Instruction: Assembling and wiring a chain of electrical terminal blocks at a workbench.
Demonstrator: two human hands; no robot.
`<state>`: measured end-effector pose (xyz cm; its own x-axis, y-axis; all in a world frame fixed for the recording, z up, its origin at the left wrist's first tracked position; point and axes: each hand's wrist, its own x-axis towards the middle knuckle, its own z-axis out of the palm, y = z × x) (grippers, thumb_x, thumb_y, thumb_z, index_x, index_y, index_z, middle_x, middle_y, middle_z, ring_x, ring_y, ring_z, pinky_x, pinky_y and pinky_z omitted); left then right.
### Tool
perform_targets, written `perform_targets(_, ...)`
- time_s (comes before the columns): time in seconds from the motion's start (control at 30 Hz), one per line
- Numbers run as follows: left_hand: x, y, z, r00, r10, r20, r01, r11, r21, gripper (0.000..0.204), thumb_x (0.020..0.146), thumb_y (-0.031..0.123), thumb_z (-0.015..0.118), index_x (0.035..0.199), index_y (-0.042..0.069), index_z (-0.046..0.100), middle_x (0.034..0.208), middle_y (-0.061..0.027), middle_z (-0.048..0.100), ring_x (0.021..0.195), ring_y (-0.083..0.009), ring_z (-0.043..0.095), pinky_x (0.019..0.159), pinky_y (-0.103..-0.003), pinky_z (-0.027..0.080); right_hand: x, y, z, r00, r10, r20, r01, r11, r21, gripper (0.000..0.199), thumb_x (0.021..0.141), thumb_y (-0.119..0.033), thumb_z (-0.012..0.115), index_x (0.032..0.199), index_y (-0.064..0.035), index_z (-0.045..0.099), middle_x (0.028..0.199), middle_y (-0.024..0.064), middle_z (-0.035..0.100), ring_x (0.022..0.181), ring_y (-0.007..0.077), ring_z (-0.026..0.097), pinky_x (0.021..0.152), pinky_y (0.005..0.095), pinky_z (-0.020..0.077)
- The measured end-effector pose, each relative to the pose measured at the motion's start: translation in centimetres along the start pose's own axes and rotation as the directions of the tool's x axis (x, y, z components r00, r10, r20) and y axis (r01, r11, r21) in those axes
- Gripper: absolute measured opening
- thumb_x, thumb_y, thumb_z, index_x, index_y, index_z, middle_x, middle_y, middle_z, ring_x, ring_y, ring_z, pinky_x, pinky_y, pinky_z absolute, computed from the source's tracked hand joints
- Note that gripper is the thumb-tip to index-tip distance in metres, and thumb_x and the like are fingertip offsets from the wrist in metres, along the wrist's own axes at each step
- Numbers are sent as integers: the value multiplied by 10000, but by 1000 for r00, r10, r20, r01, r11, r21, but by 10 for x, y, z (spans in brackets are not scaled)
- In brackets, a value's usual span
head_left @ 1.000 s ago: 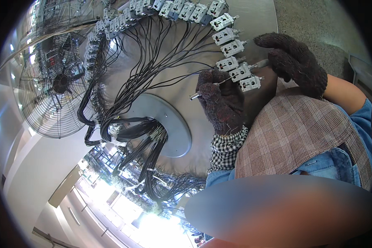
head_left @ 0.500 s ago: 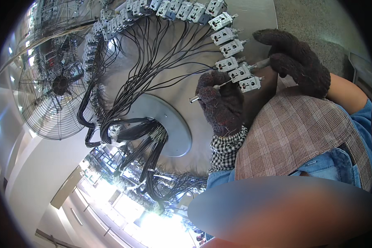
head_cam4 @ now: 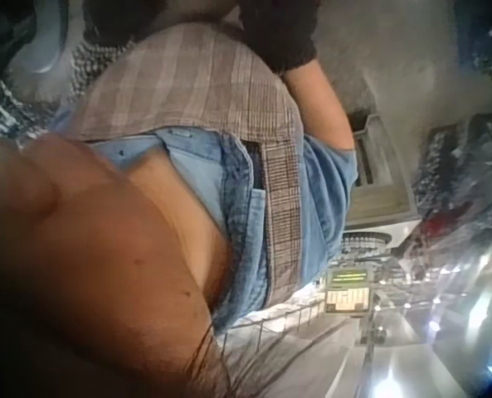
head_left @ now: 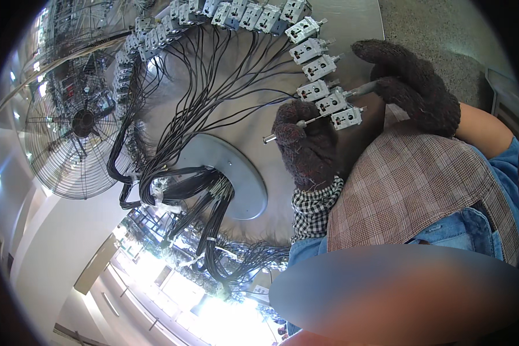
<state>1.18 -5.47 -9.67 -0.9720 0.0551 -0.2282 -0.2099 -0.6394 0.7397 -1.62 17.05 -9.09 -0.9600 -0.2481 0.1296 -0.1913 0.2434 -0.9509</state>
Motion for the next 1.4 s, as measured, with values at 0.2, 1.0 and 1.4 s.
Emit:
perform_targets(0.2, 0, -4, 9, 984, 71, -160, -91, 989, -118, 401, 874, 353, 632, 1020, -11, 548, 924, -109, 599, 928, -237, 615, 844, -363, 531, 7, -15, -6, 931, 337, 139, -359, 914, 189, 408, 914, -174, 579, 1306, -91, 502, 1022, 102, 636, 822, 144, 623, 756, 291, 513)
perform_targets(1.0, -1, -7, -16, 999, 51, 15, -48, 980, -194, 402, 925, 390, 556, 1197, 94, 543, 1149, -63, 609, 1106, -263, 564, 950, -492, 473, -1, 11, 3, 976, -207, 74, 186, 958, 218, 497, 880, -116, 598, 1342, -64, 421, 1417, 259, 336, 932, 287, 601, 758, 373, 552)
perform_targets(1.4, -1, -2, 5, 980, 29, -197, -69, 977, -202, 377, 836, 292, 661, 1015, -21, 551, 951, -118, 607, 904, -240, 618, 809, -345, 536, 1, -6, -1, 995, 78, 67, -87, 984, 158, 429, 948, -197, 535, 1348, -70, 442, 1134, 124, 619, 918, 187, 659, 766, 285, 535)
